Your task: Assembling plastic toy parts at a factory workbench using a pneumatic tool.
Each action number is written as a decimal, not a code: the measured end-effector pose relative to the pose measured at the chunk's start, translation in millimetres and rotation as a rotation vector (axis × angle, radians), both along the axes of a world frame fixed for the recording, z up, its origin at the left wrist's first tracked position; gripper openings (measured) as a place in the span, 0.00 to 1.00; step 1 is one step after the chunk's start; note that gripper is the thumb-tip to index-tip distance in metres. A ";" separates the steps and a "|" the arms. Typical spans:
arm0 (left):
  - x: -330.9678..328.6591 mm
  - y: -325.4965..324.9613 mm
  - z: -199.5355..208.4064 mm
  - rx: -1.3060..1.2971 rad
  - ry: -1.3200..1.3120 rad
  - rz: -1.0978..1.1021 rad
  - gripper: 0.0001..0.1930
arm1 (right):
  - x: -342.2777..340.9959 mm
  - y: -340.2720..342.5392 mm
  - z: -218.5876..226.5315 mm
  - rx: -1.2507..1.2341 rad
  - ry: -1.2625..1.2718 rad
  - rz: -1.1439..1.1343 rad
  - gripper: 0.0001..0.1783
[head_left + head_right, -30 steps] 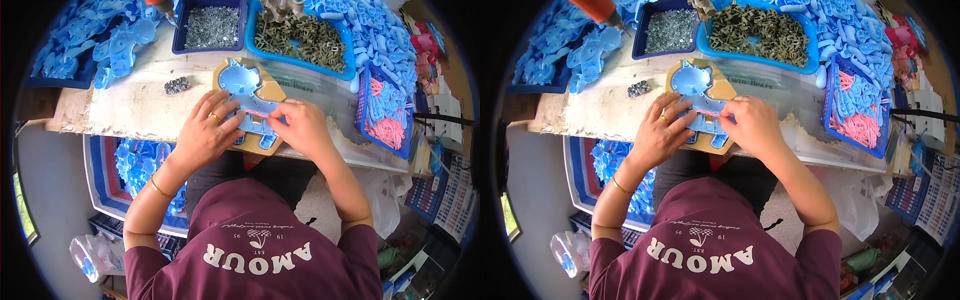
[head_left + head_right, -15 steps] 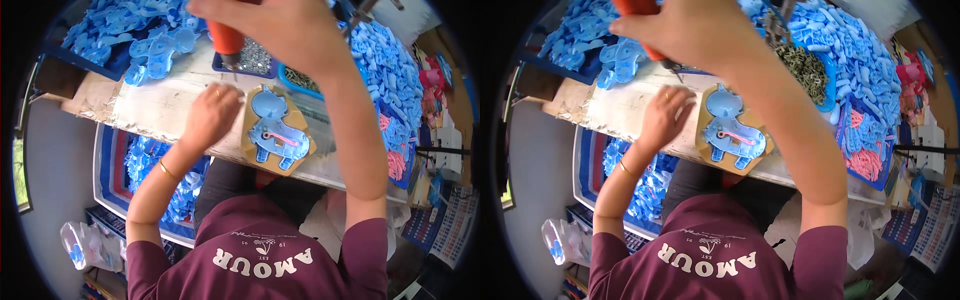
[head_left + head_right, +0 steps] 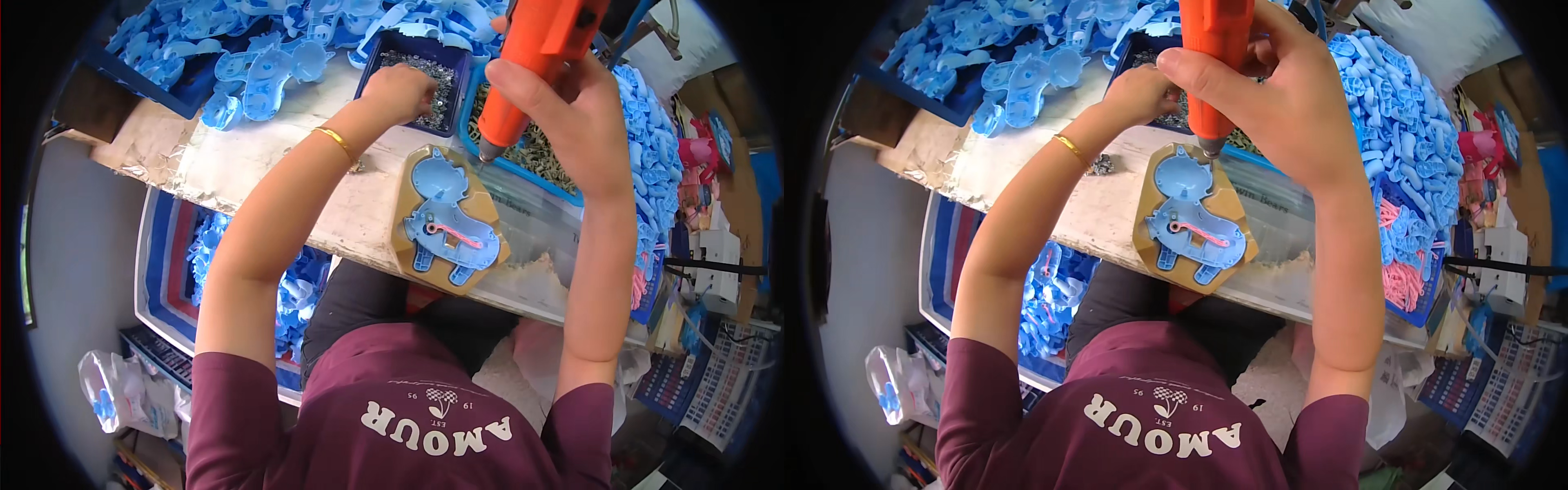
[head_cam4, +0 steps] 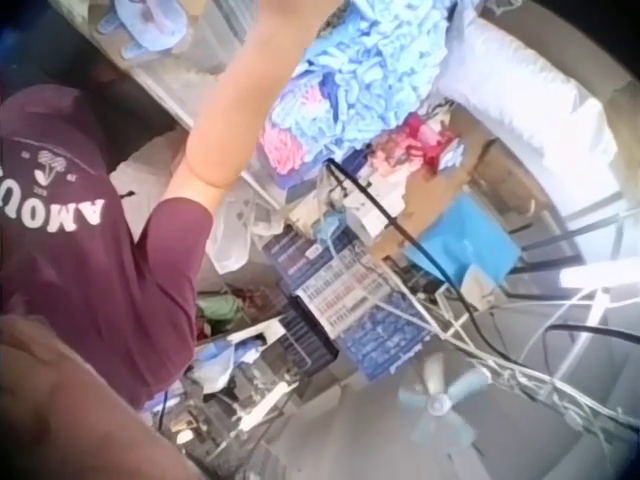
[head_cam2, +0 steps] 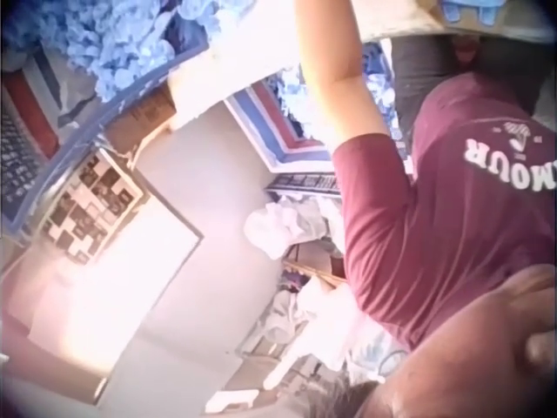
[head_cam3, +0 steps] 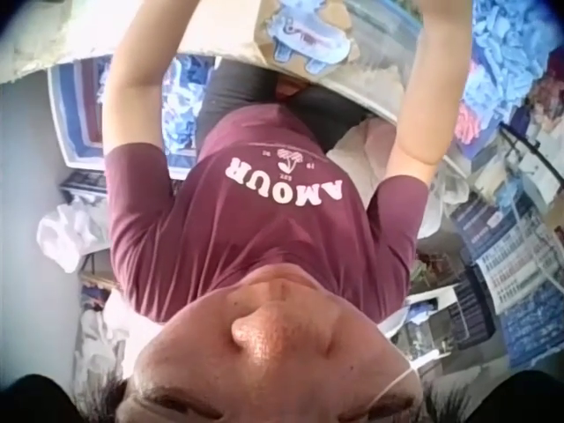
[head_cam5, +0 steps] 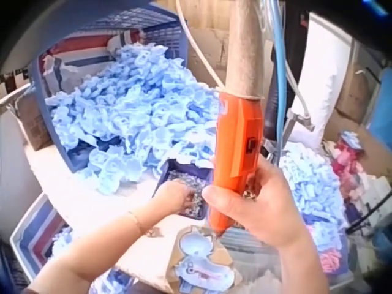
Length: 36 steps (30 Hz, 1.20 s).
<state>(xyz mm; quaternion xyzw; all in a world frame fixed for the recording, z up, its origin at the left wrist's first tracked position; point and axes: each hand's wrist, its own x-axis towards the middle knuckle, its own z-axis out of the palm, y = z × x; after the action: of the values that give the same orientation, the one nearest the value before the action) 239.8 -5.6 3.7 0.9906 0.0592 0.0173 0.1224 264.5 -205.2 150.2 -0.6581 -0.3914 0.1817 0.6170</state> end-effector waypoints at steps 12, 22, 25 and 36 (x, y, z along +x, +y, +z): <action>-32.7 1.5 -12.3 0.296 -0.443 -0.230 0.05 | 12.7 -12.1 -7.1 -0.070 -0.055 0.075 0.20; -81.9 -93.6 -1.9 -0.149 -0.658 -0.450 0.13 | -34.5 -28.5 -21.9 0.189 0.280 0.054 0.13; -82.9 -101.9 -3.2 -0.141 -0.666 -0.444 0.12 | -37.9 -29.3 -31.5 0.241 0.247 -0.071 0.12; -104.5 -124.5 -2.0 -0.400 -0.507 -0.353 0.14 | -30.2 -46.8 -48.4 0.234 0.355 0.110 0.22</action>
<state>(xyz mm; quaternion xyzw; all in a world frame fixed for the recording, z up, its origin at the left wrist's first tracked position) 135.4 -130.1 1.6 0.9063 -0.1424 0.2292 0.3253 234.3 -252.0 101.8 -0.5172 -0.3306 0.2812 0.7376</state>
